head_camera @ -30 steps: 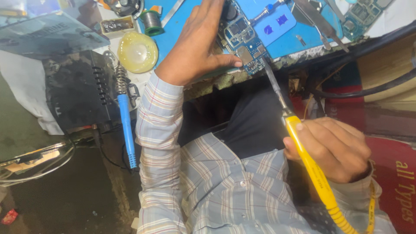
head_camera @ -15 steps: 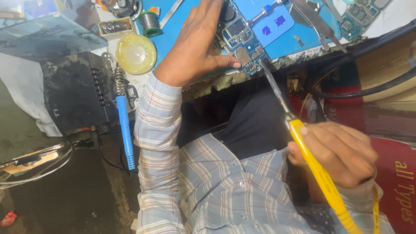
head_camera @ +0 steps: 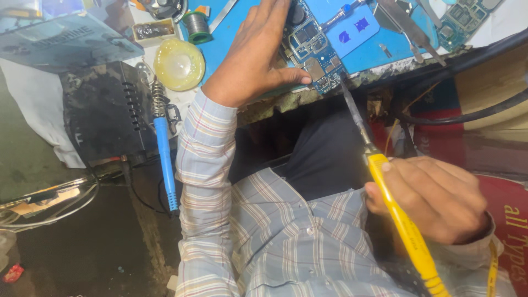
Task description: The person solders a phone motherboard held in a clamp on the workbench, using a yellow soldering iron in the right hand while the left hand steadies the board and components. They briefly handle a solder wire spool and a small container, then resume soldering different points on the board.
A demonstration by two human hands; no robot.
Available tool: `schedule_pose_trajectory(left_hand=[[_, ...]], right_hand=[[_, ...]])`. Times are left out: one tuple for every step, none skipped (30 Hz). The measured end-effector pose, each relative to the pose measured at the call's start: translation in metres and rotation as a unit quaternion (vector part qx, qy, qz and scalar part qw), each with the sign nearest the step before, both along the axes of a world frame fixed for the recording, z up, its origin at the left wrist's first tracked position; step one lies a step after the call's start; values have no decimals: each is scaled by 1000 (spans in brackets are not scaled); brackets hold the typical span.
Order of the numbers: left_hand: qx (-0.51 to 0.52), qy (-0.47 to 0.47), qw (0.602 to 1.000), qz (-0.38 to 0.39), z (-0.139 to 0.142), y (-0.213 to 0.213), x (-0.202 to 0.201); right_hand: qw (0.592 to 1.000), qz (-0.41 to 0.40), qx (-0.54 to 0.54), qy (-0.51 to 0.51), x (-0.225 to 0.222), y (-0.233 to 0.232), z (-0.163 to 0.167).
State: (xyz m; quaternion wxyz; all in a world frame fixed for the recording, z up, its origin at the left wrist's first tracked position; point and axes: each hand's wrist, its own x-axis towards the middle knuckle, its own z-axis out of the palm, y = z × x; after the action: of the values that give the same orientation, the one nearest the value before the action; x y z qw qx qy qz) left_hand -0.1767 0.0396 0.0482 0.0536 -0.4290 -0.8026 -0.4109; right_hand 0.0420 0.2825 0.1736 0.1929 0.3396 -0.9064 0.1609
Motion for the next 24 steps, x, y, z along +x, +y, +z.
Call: schedule_pose_trajectory(left_hand=[[-1, -1, 1000, -1, 0, 0, 0], [-1, -4, 1000, -2, 1, 0, 1], [4, 9, 1000, -5, 2, 0, 1], [9, 24, 1000, -8, 3, 0, 2], [13, 39, 999, -12, 4, -1, 2], [19, 45, 999, -17, 5, -1, 3], [24, 51, 998, -20, 6, -1, 3], [29, 56, 998, -24, 7, -1, 4], [17, 25, 999, -17, 8, -1, 5], [5, -5, 1000, -8, 8, -1, 5], [-6, -36, 999, 0, 8, -1, 6], [-4, -28, 1000, 2, 8, -1, 6], [-2, -20, 1000, 3, 7, -1, 6], [-1, -11, 1000, 3, 7, -1, 5], [4, 7, 1000, -2, 6, -1, 4], [8, 24, 1000, -8, 5, -1, 4], [9, 28, 1000, -10, 5, -1, 4], [10, 32, 999, -12, 5, -1, 3], [7, 25, 1000, -9, 4, -1, 4], [5, 20, 1000, -5, 5, -1, 3], [2, 13, 1000, -2, 5, -1, 4], [-1, 3, 1000, 1, 5, -1, 4], [-3, -5, 1000, 6, 6, -1, 4], [0, 4, 1000, 5, 7, -1, 4]], right_hand=[[1000, 20, 17, 3, -3, -1, 1], [999, 39, 34, 4, -6, -1, 2], [997, 53, 48, 16, -10, -3, 1], [995, 66, 62, 29, -14, -4, 0], [993, 78, 76, 43, -16, -5, 1], [992, 82, 90, 45, -17, -4, 2], [990, 87, 104, 46, -17, -4, 5], [988, 92, 118, 47, -15, -4, 7], [987, 92, 126, 46, -13, -4, 10], [985, 94, 135, 46, -11, -5, 13], [984, 96, 144, 44, -9, -5, 15], [981, 106, 155, 44, -9, -7, 16], [979, 114, 165, 42, -10, -9, 16], [976, 122, 174, 41, -12, -11, 16], [975, 124, 178, 44, -14, -14, 17], [974, 124, 182, 46, -18, -15, 16], [974, 124, 186, 48, -20, -17, 17], [968, 128, 208, 55, -24, -17, 17], [962, 130, 230, 64, -27, -18, 17], [955, 134, 252, 74, -28, -17, 17], [959, 130, 241, 71, -27, -15, 18], [963, 125, 230, 66, -24, -13, 19], [966, 121, 220, 63, -21, -10, 20], [969, 132, 201, 54, -18, -8, 20]])
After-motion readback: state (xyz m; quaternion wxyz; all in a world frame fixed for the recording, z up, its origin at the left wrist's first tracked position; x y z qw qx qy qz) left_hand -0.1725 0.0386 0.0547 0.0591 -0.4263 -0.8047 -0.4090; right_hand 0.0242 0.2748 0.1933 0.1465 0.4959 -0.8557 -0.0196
